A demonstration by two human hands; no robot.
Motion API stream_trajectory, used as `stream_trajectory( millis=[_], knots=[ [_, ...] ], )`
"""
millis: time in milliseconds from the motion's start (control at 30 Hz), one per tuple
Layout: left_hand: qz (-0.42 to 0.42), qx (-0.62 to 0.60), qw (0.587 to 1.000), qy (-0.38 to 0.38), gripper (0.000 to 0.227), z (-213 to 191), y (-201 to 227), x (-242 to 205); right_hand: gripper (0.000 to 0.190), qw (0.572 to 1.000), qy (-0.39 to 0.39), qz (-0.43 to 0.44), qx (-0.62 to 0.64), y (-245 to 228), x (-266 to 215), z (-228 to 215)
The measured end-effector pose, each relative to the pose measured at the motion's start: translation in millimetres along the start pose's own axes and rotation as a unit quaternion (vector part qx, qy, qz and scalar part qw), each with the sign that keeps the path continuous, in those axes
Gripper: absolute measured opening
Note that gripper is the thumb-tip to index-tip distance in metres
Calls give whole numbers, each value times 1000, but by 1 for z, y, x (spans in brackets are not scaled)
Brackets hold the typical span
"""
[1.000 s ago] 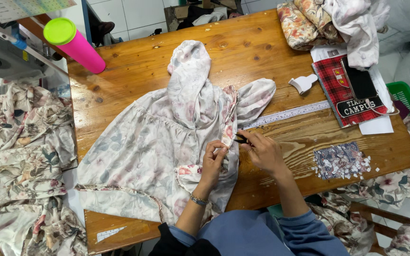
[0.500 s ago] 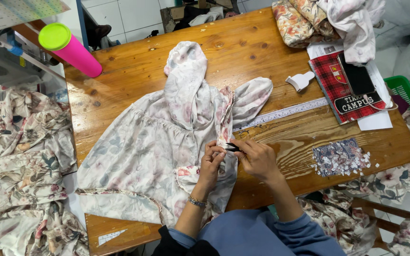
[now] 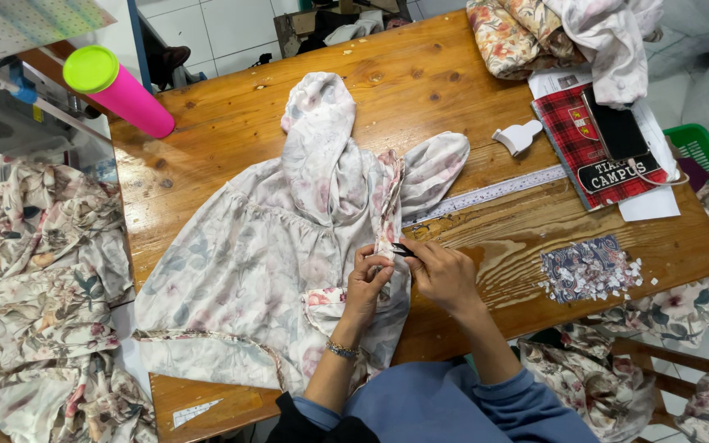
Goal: The person lays a floral-patterned garment on a wooden table and uses scissors to trim excess fabric along the hem and sleeve edges. The person repeatedly repositions the garment to access different sections while cutting.
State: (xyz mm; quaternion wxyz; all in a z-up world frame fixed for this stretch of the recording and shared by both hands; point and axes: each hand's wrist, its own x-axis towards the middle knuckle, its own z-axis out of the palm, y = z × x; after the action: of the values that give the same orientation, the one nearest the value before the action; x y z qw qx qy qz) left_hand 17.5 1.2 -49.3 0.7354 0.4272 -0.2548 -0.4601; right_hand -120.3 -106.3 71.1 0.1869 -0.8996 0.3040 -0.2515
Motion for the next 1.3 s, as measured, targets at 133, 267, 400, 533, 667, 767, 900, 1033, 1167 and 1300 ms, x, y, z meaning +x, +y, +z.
stream_trajectory(
  millis=[133, 267, 400, 533, 667, 767, 900, 1033, 1167, 1300],
  knots=[
    [-4, -9, 1000, 1, 11, -3, -6, 1, 29, 1000, 18, -9, 5, 1, -2, 1],
    [-8, -10, 1000, -1, 11, -6, -10, 1, 27, 1000, 15, -1, -3, 1, -2, 2],
    [3, -8, 1000, -10, 10, -6, -12, 1, 26, 1000, 14, 1, -18, -1, -2, 3],
    [-4, -13, 1000, -5, 9, -5, -11, 1, 26, 1000, 23, 8, 14, -2, -1, -4],
    [-49, -99, 994, 25, 9, 0, -1, -2, 30, 998, 6, -41, 44, 0, 0, -14],
    [-60, -123, 990, 19, 9, 6, 8, -2, 33, 997, 2, -79, 9, 3, -1, -18],
    [-85, -160, 983, 37, 11, 7, 13, -1, 35, 1000, -5, -17, 22, 10, -1, -20],
    [-87, -127, 986, 68, 22, -1, 0, -1, 36, 997, 25, 15, 70, 15, -3, -21],
    [-74, -74, 993, 63, 16, -11, -19, -2, 50, 981, 58, 34, 181, 12, -8, -7],
    [-12, 78, 996, 33, 12, -6, -21, -3, 16, 984, -25, 101, 148, 12, -22, 24]
  ],
)
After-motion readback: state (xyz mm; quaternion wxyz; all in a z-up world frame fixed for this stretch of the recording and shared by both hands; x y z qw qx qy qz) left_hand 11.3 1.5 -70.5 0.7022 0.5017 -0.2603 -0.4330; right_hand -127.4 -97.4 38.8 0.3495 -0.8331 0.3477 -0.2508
